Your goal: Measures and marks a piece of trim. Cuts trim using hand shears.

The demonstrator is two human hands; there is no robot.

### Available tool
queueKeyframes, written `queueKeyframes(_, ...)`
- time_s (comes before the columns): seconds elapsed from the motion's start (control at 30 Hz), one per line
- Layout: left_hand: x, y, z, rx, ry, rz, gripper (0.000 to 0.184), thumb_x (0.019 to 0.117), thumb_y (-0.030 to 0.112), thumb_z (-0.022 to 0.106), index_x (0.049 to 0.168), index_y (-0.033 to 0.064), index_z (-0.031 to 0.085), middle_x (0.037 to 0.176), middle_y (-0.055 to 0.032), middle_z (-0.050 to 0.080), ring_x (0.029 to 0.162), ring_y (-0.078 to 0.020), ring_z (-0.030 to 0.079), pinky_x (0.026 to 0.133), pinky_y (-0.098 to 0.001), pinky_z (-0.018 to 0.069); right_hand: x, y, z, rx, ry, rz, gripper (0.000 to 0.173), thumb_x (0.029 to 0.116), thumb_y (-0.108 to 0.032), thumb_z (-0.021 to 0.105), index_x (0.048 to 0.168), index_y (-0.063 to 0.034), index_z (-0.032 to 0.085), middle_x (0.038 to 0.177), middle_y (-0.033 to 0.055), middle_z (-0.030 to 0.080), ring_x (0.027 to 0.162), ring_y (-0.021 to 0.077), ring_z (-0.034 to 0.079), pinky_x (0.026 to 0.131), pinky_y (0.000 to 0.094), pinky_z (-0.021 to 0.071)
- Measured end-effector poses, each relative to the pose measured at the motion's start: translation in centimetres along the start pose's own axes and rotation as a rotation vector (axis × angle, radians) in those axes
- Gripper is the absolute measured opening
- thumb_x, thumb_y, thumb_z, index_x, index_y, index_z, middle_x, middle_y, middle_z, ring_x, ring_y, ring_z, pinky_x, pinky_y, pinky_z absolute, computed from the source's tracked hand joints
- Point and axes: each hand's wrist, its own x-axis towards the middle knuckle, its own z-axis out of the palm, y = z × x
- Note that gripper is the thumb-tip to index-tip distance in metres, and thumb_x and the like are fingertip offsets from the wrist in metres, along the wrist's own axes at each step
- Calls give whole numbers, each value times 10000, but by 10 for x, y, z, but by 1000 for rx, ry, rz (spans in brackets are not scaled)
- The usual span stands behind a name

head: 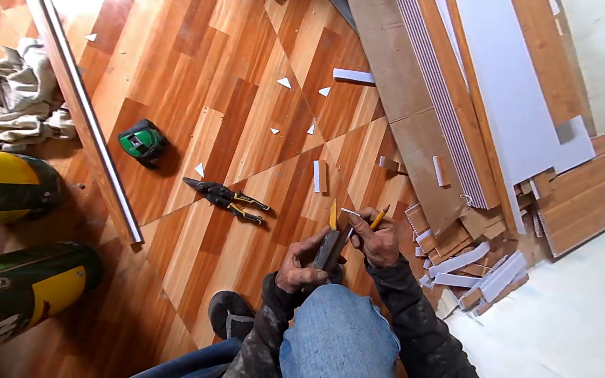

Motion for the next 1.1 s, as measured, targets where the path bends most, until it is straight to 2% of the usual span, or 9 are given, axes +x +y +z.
queueKeyframes(0.17,-1,-1,-1,-9,-16,30,719,902,332,767,1520,92,490,1332,-61,682,1084,-163,711,903,-369,614,-1,0,4,-46,28,37,109,969,-89,677,866,-59,698,632,-45,644,457,3,529,427,166,468)
queueKeyframes(0.3,0,-1,-2,-20,-39,42,700,916,328,751,1524,103,486,1350,-53,671,1110,-150,698,926,-360,603,0,0,5,-61,35,35,119,963,-89,681,847,-64,696,620,-50,636,456,-1,524,426,160,457)
queueKeyframes(0.37,-1,-2,-3,-22,-23,31,713,896,316,767,1518,100,494,1330,-63,680,1082,-166,710,895,-374,617,0,-1,6,-67,36,29,112,957,-90,687,848,-68,698,617,-55,634,456,-6,520,427,159,457)
queueKeyframes(0.5,-2,-3,-4,-16,2,15,788,869,266,794,1536,38,442,1330,-122,674,1061,-231,726,862,-424,634,0,0,5,-64,31,5,103,957,-83,687,856,-67,700,617,-62,631,455,-10,517,429,155,457)
queueKeyframes(0.63,-2,-1,-1,21,31,6,802,848,190,783,1535,-8,421,1317,-142,677,1039,-246,732,854,-441,636,1,0,3,-57,13,-7,99,964,-83,683,867,-69,699,621,-61,634,459,-7,525,434,157,465)
queueKeyframes(0.93,-2,2,4,69,48,-7,826,836,141,780,1527,-77,384,1304,-147,682,1037,-224,729,877,-413,626,-1,4,-4,-29,-28,-38,88,980,-95,669,904,-67,702,664,-50,657,486,-7,540,450,149,469)
queueKeyframes(1.1,-1,6,8,165,88,-11,830,804,75,777,1490,-157,373,1273,-178,687,1028,-218,724,872,-388,624,-2,6,-7,-39,-20,-17,81,985,-101,665,922,-67,704,664,-63,654,488,-10,536,455,154,469)
